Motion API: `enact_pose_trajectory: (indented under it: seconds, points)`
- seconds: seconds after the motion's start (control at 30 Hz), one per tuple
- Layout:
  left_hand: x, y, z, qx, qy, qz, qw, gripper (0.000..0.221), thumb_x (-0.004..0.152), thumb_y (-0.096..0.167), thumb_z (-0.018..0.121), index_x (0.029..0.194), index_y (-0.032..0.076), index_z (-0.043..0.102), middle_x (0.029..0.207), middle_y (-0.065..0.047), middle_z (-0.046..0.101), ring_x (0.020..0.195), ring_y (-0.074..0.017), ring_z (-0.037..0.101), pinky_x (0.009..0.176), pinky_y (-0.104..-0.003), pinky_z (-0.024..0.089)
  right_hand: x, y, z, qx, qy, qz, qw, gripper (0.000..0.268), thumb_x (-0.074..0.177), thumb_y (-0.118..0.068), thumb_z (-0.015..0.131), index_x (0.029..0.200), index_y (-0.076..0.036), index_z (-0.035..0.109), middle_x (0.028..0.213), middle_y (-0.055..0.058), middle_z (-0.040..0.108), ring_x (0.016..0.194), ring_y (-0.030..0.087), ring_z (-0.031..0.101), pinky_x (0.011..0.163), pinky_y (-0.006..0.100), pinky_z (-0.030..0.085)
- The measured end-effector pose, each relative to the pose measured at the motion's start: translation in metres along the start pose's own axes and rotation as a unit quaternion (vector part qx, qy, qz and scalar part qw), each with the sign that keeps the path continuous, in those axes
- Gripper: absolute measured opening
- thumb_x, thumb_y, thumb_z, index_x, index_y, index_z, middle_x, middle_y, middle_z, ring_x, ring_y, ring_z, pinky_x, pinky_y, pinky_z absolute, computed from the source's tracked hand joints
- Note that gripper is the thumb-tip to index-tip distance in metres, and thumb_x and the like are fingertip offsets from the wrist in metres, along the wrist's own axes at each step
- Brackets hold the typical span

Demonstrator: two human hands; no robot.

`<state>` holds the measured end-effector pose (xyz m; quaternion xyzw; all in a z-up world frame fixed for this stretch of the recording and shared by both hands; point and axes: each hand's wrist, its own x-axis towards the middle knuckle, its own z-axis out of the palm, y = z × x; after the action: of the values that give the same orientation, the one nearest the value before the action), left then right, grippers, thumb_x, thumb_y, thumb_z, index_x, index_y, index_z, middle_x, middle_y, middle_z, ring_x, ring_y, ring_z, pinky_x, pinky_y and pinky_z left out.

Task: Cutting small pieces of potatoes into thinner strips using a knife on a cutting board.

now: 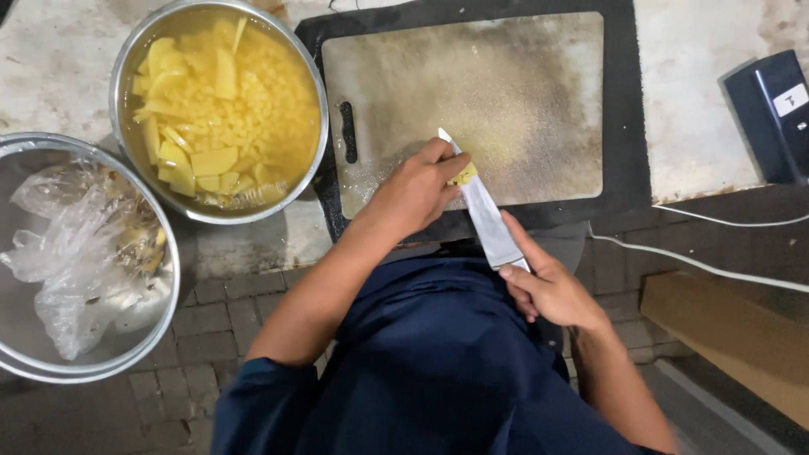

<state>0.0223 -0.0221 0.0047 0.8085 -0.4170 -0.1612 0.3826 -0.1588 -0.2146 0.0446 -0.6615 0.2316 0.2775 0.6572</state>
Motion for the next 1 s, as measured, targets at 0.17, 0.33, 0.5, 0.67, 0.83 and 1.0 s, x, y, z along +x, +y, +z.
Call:
enact_pose_trajectory:
  seconds: [0.17,0.33,0.5,0.67,0.83,1.0]
  points:
    - [-0.011,-0.007,0.023,-0.031,0.100,-0.015,0.994,0.039,0.086,0.010,0.073,0.123,0.002,0.065,0.103,-0.014,0.058,0.088,-0.0352,0.069,0.075,-0.037,0.060,0.003,-0.010,0.021,-0.009,0.015,-0.027,0.999,0.071,0.091,-0.004,0.052,0.155,-0.025,0.028,0.048,0.012,0.051,0.032,0.023,0.053,0.027,0.035,0.050]
    - [-0.018,-0.004,0.032,-0.184,0.224,-0.042,0.956,0.040,0.089,0.007,0.074,0.128,0.007,0.064,0.111,-0.019,0.061,0.091,-0.0391,0.070,0.075,-0.042,0.062,-0.007,-0.037,0.029,-0.147,0.051,-0.024,0.988,0.068,0.092,-0.007,0.051,0.154,-0.023,0.030,0.052,0.014,0.061,0.041,0.023,0.061,0.038,0.036,0.053]
    - [-0.028,0.003,-0.004,-0.170,0.368,-0.032,0.914,0.040,0.084,0.017,0.081,0.122,0.017,0.069,0.111,-0.007,0.065,0.089,-0.0255,0.073,0.074,-0.032,0.063,-0.007,-0.084,0.043,-0.268,0.035,-0.067,0.960,0.069,0.091,-0.012,0.052,0.155,-0.020,0.029,0.049,0.016,0.066,0.042,0.028,0.065,0.040,0.039,0.053]
    - [-0.053,0.005,-0.080,-0.147,0.456,-0.026,0.877,0.041,0.087,0.022,0.082,0.126,0.021,0.067,0.112,-0.009,0.066,0.086,-0.0168,0.071,0.077,-0.030,0.059,0.000,-0.139,0.077,-0.367,-0.014,-0.183,0.912,0.070,0.095,-0.015,0.048,0.159,-0.019,0.023,0.052,0.021,0.067,0.040,0.031,0.063,0.038,0.036,0.048]
    - [-0.076,-0.015,-0.140,-0.160,0.442,-0.217,0.856,0.028,0.089,0.005,0.071,0.117,0.006,0.067,0.116,-0.010,0.063,0.105,-0.0244,0.066,0.087,-0.029,0.070,-0.002,-0.138,0.071,-0.422,-0.050,-0.124,0.897,0.068,0.095,-0.031,0.046,0.156,-0.036,0.018,0.120,-0.007,0.070,0.058,0.026,0.045,0.070,0.026,0.043]
    - [-0.093,-0.026,-0.147,0.265,0.385,-0.100,0.878,0.014,0.091,-0.008,0.066,0.101,-0.005,0.076,0.093,-0.020,0.068,0.083,-0.0347,0.058,0.066,-0.042,0.052,-0.024,-0.094,0.020,-0.384,0.034,-0.071,0.920,0.072,0.091,-0.032,0.048,0.158,-0.030,0.020,0.106,0.003,0.045,0.094,0.020,0.050,0.084,0.033,0.044]
